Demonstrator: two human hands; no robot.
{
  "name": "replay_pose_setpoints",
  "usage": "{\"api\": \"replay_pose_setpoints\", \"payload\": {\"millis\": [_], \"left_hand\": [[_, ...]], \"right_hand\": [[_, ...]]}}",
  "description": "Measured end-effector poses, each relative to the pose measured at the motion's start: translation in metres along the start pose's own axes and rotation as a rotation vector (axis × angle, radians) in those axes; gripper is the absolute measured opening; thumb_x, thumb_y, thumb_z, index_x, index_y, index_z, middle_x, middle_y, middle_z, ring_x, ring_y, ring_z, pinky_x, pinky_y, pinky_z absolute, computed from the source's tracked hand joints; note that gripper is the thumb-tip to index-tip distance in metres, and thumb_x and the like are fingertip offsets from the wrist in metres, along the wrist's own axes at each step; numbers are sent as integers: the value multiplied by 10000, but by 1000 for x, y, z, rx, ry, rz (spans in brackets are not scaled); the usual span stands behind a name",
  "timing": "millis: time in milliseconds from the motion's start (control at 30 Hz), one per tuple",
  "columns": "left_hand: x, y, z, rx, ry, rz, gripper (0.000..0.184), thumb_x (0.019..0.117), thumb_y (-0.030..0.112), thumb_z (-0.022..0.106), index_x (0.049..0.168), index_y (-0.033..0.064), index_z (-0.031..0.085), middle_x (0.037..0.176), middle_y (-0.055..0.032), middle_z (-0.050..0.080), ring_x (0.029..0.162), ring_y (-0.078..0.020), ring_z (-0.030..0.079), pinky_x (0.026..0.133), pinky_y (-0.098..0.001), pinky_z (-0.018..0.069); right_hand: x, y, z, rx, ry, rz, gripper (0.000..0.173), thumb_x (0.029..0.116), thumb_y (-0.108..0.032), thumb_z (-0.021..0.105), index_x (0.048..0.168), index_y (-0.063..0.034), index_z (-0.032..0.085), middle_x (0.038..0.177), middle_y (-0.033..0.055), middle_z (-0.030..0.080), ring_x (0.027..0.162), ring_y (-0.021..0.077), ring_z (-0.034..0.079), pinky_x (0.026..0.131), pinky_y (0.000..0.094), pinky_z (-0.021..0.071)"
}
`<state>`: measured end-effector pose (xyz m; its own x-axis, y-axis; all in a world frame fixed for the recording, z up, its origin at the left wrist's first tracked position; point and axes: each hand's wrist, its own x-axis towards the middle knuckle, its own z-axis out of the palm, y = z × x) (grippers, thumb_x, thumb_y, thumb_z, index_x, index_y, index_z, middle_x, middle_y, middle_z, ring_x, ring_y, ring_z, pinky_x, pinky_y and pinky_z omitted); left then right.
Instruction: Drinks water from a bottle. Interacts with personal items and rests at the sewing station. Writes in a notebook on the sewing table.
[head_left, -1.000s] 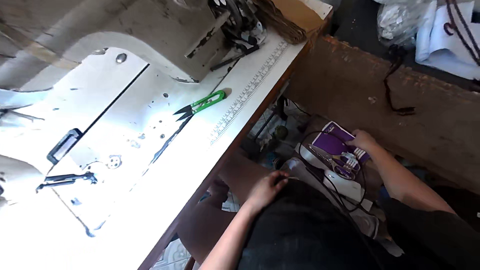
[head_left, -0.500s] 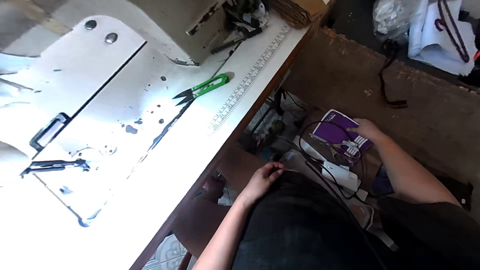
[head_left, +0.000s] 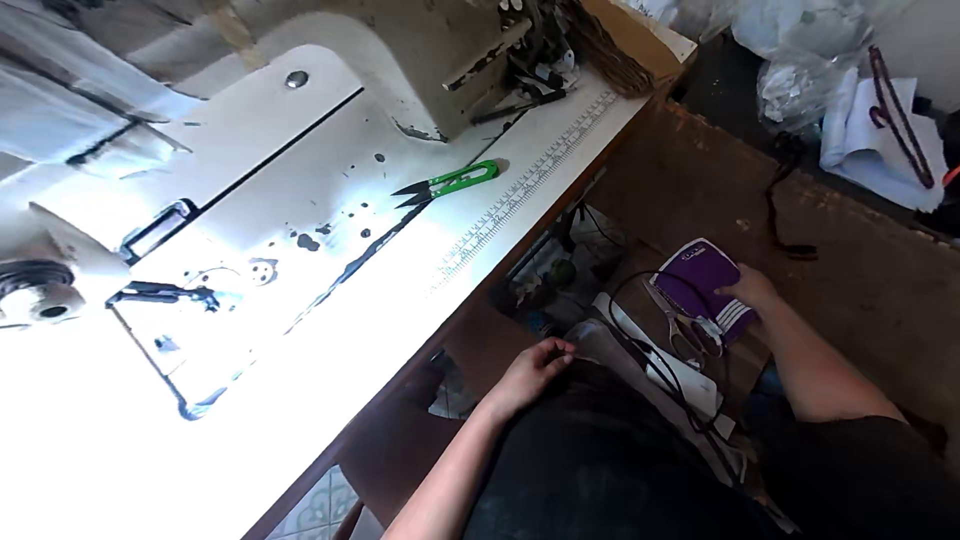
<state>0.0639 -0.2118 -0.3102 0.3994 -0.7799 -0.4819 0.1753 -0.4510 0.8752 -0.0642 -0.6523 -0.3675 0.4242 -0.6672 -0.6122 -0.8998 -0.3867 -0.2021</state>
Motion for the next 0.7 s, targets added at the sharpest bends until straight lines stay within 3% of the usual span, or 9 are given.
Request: {"api": "replay_pose_setpoints", "payload": {"millis": [100,233,400,533,633,700], "left_hand": [[0,1,0,2,6,0,297,1046,154,553,1281,-19,607,1201,-108,665,1072,-69,624,980,-265,489],[0,4,1,42,-2,-10,299,1050,173,545,1277,-9,616,1206,-127,670,1099,-119,632,1004,-322,488],[3,8,-1,31,-3,-29,297,1052,155,538,1286,-16,604,1203,-121,668,1085,-98,628,988,-298,488],[8,10,1,43,-24,-43,293,1051,160,544,1284,-7,602,1184,-107,663,1059,-79,622,970,-280,490],[6,13,3,46,-31,-45,296,1051,162,546,1289,-3,607,1194,-118,666,1071,-103,629,980,-304,493],[-3,24,1,41,21,4,307,1046,149,550,1297,-21,600,1219,-155,658,1094,-143,633,992,-326,495]], "right_hand": [[3,-6,6,-41,16,30,736,924,-175,769,1523,37,399,1509,366,403,1412,495,414,1148,617,337],[3,-4,-2,-80,-9,-40,622,975,-178,705,1500,25,439,1445,348,502,1387,493,459,1140,646,334],[-20,-2,-62,-142,52,-153,446,1052,-194,589,1440,20,542,1384,361,552,1343,530,487,1117,688,322],[-44,-5,-109,-230,202,-225,366,1053,-190,578,1376,-21,618,1252,379,619,1203,598,558,987,770,378],[-75,-15,-135,-205,339,-376,305,1037,-147,606,1289,14,661,1194,378,641,1144,616,579,942,801,386],[-106,-48,-155,-93,355,-533,336,1026,-116,621,1300,78,628,1212,396,621,1172,587,575,988,772,376]]}}
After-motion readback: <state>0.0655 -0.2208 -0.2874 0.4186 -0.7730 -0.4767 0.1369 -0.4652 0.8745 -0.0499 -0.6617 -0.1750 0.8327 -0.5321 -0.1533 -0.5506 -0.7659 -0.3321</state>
